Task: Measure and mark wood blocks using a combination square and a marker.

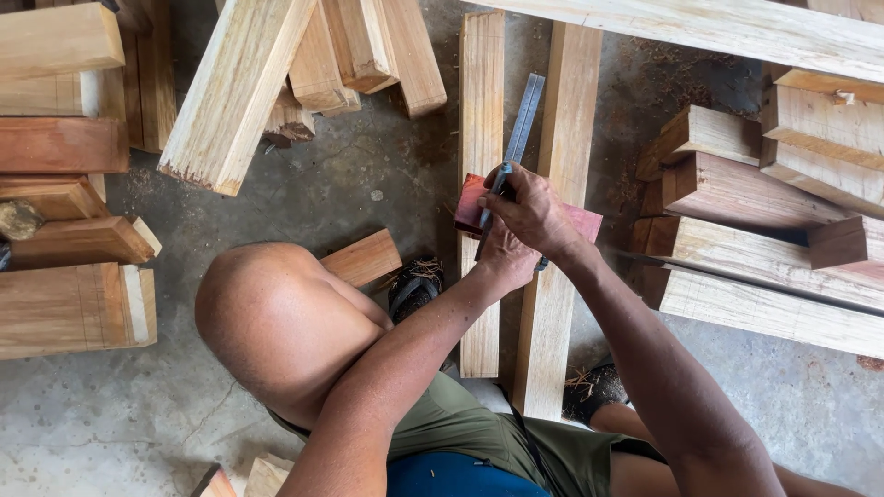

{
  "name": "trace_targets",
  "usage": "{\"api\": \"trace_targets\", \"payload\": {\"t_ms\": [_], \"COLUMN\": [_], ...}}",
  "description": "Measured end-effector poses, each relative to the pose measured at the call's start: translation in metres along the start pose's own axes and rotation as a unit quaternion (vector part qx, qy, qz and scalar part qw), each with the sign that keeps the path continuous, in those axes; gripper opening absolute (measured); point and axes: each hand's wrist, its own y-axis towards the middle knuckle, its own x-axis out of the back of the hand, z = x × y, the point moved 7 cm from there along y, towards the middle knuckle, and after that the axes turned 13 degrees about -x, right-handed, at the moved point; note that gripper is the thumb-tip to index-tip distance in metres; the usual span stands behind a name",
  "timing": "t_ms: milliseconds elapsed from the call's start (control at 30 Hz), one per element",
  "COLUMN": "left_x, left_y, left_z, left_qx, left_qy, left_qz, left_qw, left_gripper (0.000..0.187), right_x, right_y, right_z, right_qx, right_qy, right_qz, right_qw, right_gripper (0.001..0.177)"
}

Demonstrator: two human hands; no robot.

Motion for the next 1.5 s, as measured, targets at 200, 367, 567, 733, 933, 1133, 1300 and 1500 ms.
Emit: {"api": "trace_targets", "payload": {"t_ms": [200,367,567,733,933,1133,1300,1500], "left_x": [-0.027,-0.033,-0.040,-0.033,-0.001,-0.016,-0.034,0.002], "left_y": [0.005,0.008,0.007,0.009,0.008,0.011,0.016,0.007], "left_z": [-0.002,-0.006,-0.006,-0.007,-0.009,-0.009,-0.011,-0.010], "left_qx": [0.004,0.000,0.002,-0.005,-0.020,-0.019,-0.014,-0.015], "left_qy": [0.002,0.003,-0.009,-0.004,0.002,0.017,0.054,0.006], "left_qz": [0.023,0.032,0.031,0.050,0.020,0.001,0.075,0.044], "left_qw": [1.000,0.999,0.999,0.999,1.000,1.000,0.996,0.999], "left_gripper": [0.074,0.067,0.070,0.074,0.103,0.099,0.085,0.093], "right_x": [-0.005,-0.004,-0.004,-0.007,0.007,0.008,-0.014,0.003], "right_y": [0.003,0.009,0.011,0.027,0.053,0.038,0.016,0.042], "right_z": [0.009,-0.003,-0.003,-0.008,0.001,0.000,0.005,0.000], "right_qx": [-0.026,-0.043,-0.040,-0.040,0.028,-0.085,0.009,-0.040], "right_qy": [-0.096,-0.097,-0.094,-0.133,-0.211,-0.115,-0.180,-0.231], "right_qz": [0.014,0.017,0.017,0.029,-0.056,-0.031,0.010,-0.008], "right_qw": [0.995,0.994,0.995,0.990,0.975,0.989,0.984,0.972], "right_gripper": [0.030,0.028,0.026,0.026,0.020,0.019,0.022,0.014]}}
